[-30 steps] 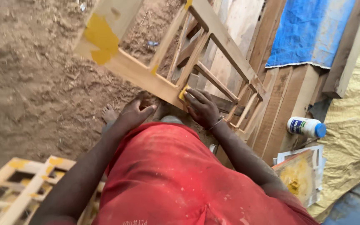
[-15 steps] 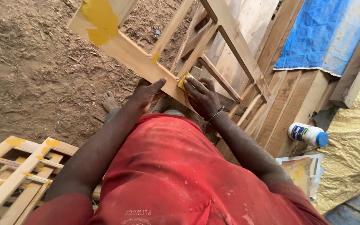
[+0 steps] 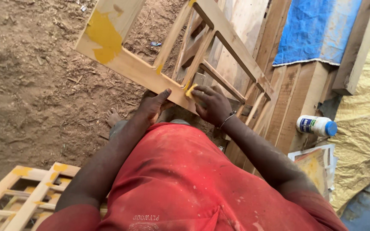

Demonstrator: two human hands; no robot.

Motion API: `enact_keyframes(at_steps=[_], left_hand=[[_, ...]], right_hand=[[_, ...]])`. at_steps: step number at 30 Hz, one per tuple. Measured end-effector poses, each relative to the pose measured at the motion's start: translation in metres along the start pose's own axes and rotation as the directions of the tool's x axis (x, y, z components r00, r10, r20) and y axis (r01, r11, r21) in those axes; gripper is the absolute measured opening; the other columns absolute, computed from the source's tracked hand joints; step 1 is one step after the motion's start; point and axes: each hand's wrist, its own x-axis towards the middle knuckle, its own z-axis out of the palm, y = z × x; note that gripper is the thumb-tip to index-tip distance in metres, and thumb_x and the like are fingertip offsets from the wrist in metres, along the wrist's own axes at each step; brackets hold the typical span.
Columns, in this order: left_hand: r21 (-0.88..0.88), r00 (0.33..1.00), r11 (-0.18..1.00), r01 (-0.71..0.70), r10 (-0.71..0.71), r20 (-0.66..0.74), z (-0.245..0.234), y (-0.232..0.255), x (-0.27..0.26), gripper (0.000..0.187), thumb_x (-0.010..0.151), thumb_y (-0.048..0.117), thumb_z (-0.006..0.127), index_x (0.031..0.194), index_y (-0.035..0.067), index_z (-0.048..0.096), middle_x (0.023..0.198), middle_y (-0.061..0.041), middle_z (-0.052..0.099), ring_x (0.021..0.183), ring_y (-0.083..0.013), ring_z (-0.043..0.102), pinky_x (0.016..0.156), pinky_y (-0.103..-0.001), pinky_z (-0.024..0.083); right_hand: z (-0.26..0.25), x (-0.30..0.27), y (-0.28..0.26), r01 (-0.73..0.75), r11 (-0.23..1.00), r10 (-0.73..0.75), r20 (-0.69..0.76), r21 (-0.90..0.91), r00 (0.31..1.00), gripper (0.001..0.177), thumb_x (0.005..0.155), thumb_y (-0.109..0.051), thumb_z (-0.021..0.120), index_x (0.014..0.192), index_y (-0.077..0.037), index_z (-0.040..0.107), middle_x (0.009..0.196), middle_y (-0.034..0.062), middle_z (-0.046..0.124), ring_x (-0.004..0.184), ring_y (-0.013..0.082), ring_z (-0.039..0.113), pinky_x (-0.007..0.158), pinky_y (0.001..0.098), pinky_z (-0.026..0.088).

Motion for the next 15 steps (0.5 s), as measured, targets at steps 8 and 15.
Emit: enact_keyframes(at_steps=[8,15], left_hand=[[0.040,0.996,0.995,0.090,-0.091,0.013,-0.006,0.001,0.001,0.049,0.091,0.026,0.076,0.133,0.009,0.057,0.124,-0.010,0.067,0.119,-0.0260,0.064,0.097,-0.045,0.056],[0.109,0.974,0.980,0.164,-0.179,0.140,-0.031,-0.009,0.012,0.057,0.097,0.032,0.069,0.140,-0.001,0.052,0.132,-0.016,0.065,0.118,-0.0259,0.067,0.103,-0.041,0.057]], right_hand=[[0.001,0.037,-0.016,-0.282,0.935,0.283,0.025,0.217,0.959,0.035,0.088,-0.026,0.070,0.114,-0.004,0.076,0.120,0.0152,0.073,0.109,0.0342,0.070,0.096,0.0430,0.053],[0.003,0.038,-0.034,-0.381,0.893,0.367,0.105,0.238,0.924,0.033,0.085,-0.028,0.069,0.105,-0.004,0.079,0.111,0.0167,0.075,0.104,0.0353,0.070,0.094,0.0435,0.054]])
